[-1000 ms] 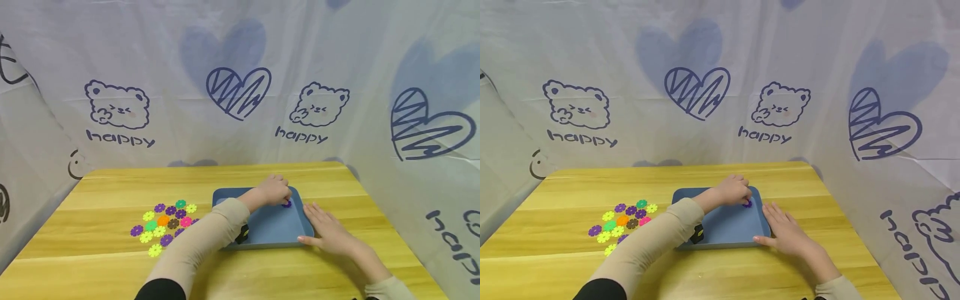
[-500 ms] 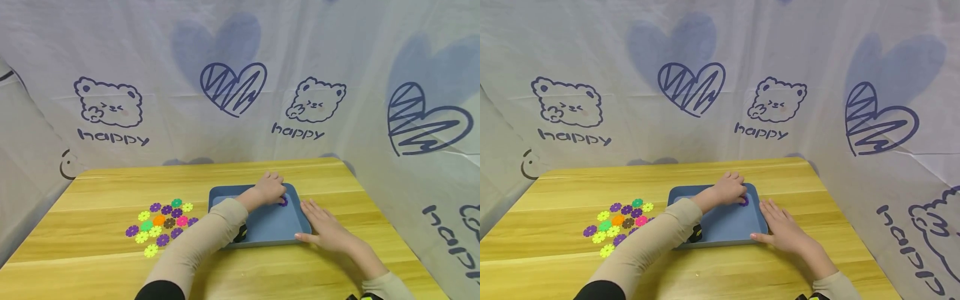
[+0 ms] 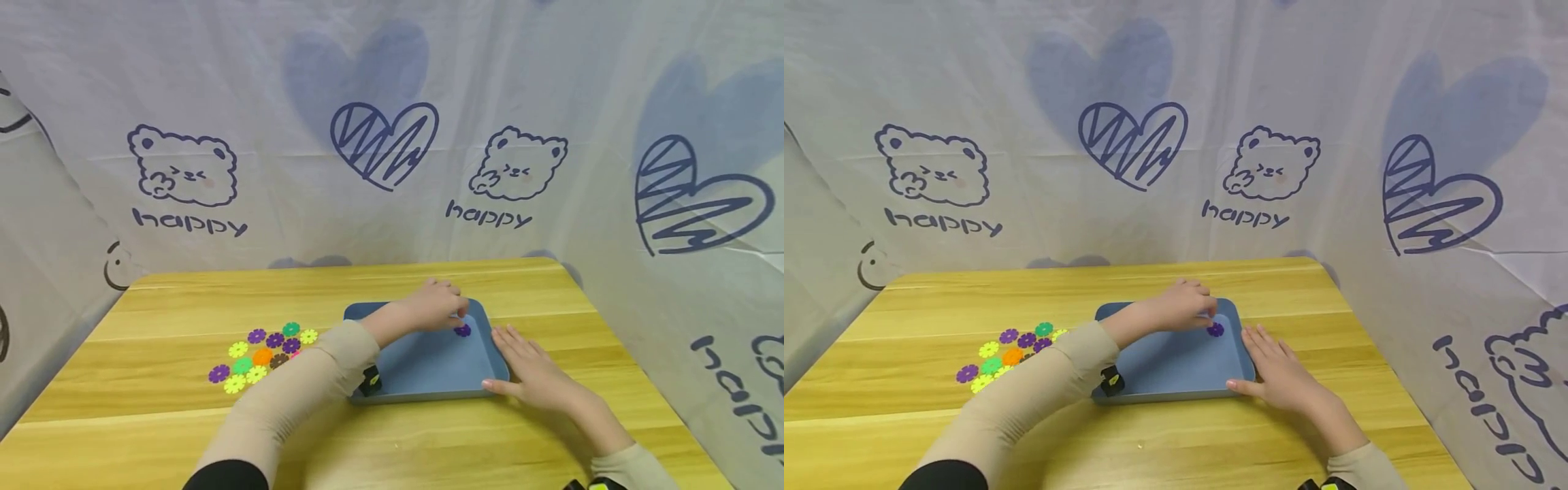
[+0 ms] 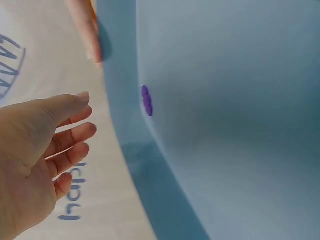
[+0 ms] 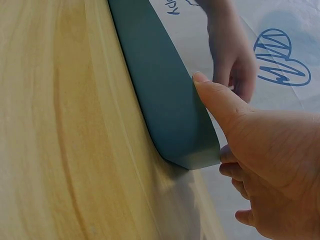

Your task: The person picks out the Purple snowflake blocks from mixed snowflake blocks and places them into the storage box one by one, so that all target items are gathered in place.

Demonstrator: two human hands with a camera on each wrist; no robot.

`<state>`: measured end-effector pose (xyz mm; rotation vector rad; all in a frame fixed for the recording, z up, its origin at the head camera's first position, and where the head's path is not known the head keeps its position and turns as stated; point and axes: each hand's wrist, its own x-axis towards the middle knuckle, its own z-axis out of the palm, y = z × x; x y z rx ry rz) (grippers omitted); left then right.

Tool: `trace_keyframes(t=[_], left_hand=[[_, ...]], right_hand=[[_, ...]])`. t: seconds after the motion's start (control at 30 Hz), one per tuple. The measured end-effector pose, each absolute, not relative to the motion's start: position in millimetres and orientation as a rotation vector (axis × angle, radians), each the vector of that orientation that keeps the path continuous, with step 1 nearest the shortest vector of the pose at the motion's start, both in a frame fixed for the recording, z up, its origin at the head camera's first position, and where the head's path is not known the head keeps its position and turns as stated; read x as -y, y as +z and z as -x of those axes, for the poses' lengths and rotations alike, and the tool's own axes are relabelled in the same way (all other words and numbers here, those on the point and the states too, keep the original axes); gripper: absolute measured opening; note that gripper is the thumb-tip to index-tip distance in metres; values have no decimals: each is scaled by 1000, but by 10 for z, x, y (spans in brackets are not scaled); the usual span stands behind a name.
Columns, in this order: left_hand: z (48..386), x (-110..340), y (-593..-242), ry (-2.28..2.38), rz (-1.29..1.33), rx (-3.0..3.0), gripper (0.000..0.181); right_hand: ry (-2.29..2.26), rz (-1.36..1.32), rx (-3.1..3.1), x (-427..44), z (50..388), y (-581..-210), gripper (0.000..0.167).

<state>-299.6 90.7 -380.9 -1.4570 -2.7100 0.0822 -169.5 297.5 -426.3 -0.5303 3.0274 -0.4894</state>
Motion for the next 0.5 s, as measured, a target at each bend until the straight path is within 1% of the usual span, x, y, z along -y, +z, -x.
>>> trace_keyframes(t=[0.2,0.5], left_hand=[[2841,-644,-3598,-50,1539,2674,22],[2589,-11,-3393,-260,1580,2519,21]], right_hand=[[-465,520,-3046,-3016,1693,-4269,92],[-478,530,-3035,-3002,1694,-4279,94]])
